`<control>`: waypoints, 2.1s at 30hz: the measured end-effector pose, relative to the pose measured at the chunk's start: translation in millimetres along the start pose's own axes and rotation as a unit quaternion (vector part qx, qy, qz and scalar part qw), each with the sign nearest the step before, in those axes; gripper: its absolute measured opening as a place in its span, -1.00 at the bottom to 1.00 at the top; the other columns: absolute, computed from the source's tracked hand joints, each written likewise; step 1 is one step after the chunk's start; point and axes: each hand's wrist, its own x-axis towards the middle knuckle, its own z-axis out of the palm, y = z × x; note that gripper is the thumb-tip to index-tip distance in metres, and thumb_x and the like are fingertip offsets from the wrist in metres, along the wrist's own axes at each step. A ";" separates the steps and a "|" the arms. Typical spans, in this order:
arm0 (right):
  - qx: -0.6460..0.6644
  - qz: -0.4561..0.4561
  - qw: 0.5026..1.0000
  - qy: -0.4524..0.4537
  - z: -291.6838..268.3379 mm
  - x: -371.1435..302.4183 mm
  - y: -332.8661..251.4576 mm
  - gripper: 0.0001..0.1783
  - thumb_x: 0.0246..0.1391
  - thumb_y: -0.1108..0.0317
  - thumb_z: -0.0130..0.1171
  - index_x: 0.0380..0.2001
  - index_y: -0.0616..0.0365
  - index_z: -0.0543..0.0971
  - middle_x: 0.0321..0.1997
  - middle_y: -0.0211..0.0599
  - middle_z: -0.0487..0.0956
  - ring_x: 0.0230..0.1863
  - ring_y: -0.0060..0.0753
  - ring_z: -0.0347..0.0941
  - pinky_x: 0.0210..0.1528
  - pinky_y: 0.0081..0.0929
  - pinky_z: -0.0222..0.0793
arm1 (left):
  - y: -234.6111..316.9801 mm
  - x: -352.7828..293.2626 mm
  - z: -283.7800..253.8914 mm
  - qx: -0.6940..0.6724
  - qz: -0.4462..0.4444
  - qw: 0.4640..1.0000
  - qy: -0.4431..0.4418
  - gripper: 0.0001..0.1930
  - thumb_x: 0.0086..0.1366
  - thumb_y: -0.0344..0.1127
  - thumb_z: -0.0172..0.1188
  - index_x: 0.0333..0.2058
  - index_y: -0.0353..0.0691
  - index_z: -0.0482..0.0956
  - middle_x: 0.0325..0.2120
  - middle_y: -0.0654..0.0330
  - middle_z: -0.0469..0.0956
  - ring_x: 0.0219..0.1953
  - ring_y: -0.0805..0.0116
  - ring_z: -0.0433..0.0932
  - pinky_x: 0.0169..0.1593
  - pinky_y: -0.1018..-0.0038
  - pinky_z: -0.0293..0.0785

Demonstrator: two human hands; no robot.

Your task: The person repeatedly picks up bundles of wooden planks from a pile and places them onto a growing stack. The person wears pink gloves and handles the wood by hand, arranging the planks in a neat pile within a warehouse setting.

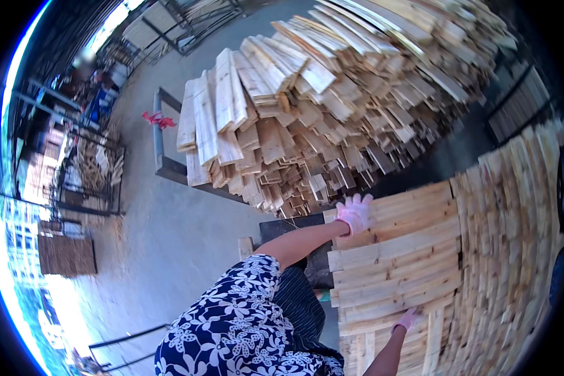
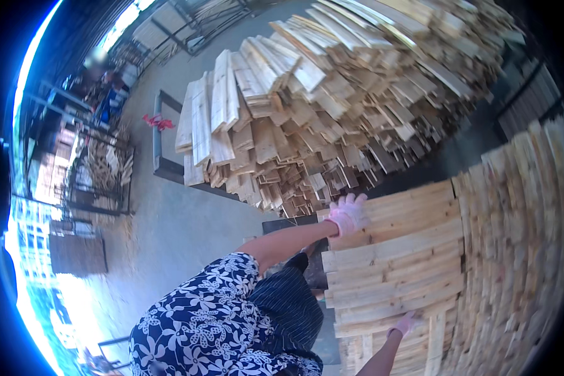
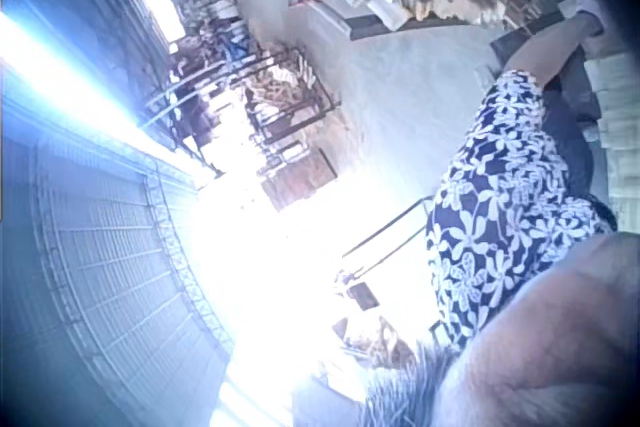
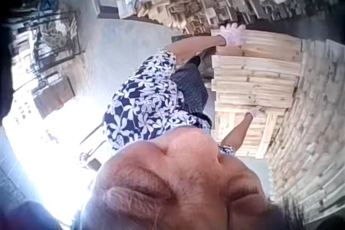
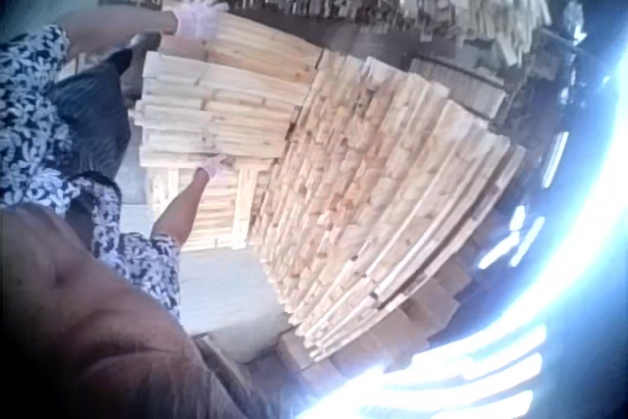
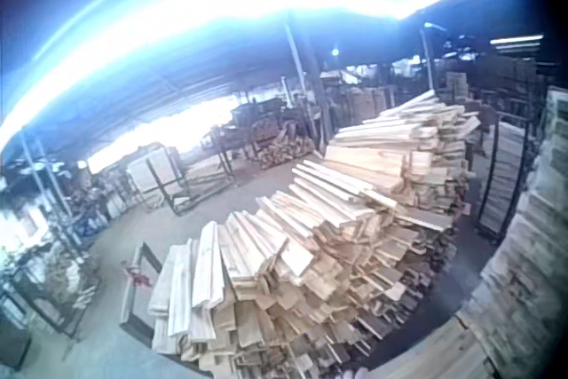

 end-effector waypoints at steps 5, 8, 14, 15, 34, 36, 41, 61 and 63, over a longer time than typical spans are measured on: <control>-0.141 -0.385 0.896 0.172 13.0 -16.1 -75.0 -0.21 0.29 0.10 0.17 0.45 0.21 0.16 0.34 -0.01 0.41 0.21 0.02 0.46 0.23 -0.25 0.38 | -49.3 -58.0 -125.1 -0.079 0.264 0.949 0.156 -0.38 0.22 -0.06 0.31 0.22 -0.15 0.44 0.10 -0.05 0.51 0.19 -0.06 0.45 0.26 0.07 0.36; 0.018 -0.473 0.868 -0.151 74.6 -110.9 -177.2 -0.37 0.30 0.34 0.12 0.39 0.23 0.29 0.14 -0.05 0.54 0.07 -0.19 0.48 0.19 -0.39 0.37 | -135.2 -84.1 -239.4 0.040 0.169 0.919 0.354 -0.45 0.07 -0.15 0.36 0.05 -0.17 0.53 -0.07 0.02 0.57 0.01 -0.02 0.54 0.11 0.10 0.47; 0.166 -0.413 0.701 -0.557 204.4 -328.0 -383.0 -0.32 0.31 0.25 0.17 0.42 0.17 0.25 0.34 -0.15 0.44 0.29 -0.23 0.40 0.32 -0.31 0.33 | -349.9 -64.2 -287.5 -0.211 -0.367 0.831 0.361 -0.35 0.30 0.08 0.27 0.21 -0.21 0.41 0.08 0.01 0.55 0.11 -0.01 0.53 0.24 0.14 0.42; 0.152 -0.315 0.699 -0.624 218.3 -345.0 -418.3 -0.13 0.30 0.16 0.20 0.51 0.11 0.03 0.38 -0.08 0.37 0.35 -0.18 0.32 0.28 -0.19 0.37 | -362.7 -46.0 -282.5 -0.318 -0.415 0.800 0.295 -0.34 0.31 0.10 0.27 0.23 -0.19 0.39 0.10 0.02 0.55 0.13 0.01 0.53 0.24 0.14 0.41; 0.197 -0.373 0.793 -0.439 242.2 -452.6 -401.5 -0.02 0.12 0.13 0.42 0.38 0.29 0.07 0.13 0.00 0.46 0.07 -0.29 0.43 0.13 -0.44 0.40 | -284.0 -107.8 -197.2 -0.788 -0.154 0.579 0.139 -0.09 0.28 0.00 0.38 0.43 -0.04 0.02 0.20 0.11 0.43 0.19 0.25 0.48 0.16 0.15 0.55; 0.162 -0.361 0.794 -0.462 199.4 -450.8 -351.2 -0.02 0.12 0.17 0.41 0.41 0.28 0.05 0.22 -0.08 0.38 0.14 -0.31 0.38 0.23 -0.41 0.34 | -307.9 -119.9 -151.3 -0.882 -0.126 0.439 0.114 -0.10 0.19 0.04 0.45 0.38 -0.07 0.16 0.17 0.15 0.47 0.13 0.23 0.52 0.11 0.18 0.57; 0.095 -0.184 0.684 -0.699 180.6 -356.5 -324.3 -0.14 0.22 0.10 0.28 0.45 0.00 0.08 0.29 -0.19 0.34 0.16 -0.29 0.40 0.18 -0.34 0.43 | -313.4 -110.5 -151.7 -0.887 -0.085 0.440 0.108 -0.35 0.15 0.11 0.46 0.11 -0.15 0.55 -0.07 0.20 0.65 -0.03 0.32 0.61 0.13 0.26 0.56; 0.374 -0.396 0.728 -0.417 82.3 -305.1 -267.5 0.10 0.09 0.26 0.40 0.50 0.24 -0.08 0.45 -0.08 0.23 0.42 -0.22 0.17 0.44 -0.33 0.12 | -133.4 -131.7 -146.5 -0.670 0.054 0.725 -0.150 -0.07 0.13 -0.18 0.50 0.39 -0.17 0.16 0.20 0.21 0.44 0.23 0.31 0.39 0.31 0.33 0.32; 0.428 -0.343 0.770 -0.326 65.1 -277.4 -216.0 0.07 0.11 0.21 0.39 0.49 0.25 -0.04 0.42 -0.05 0.26 0.39 -0.21 0.21 0.40 -0.34 0.17 | -102.2 -113.4 -115.3 -0.648 0.044 0.725 -0.228 -0.09 0.11 -0.18 0.49 0.38 -0.18 0.20 0.17 0.19 0.46 0.17 0.27 0.46 0.23 0.33 0.43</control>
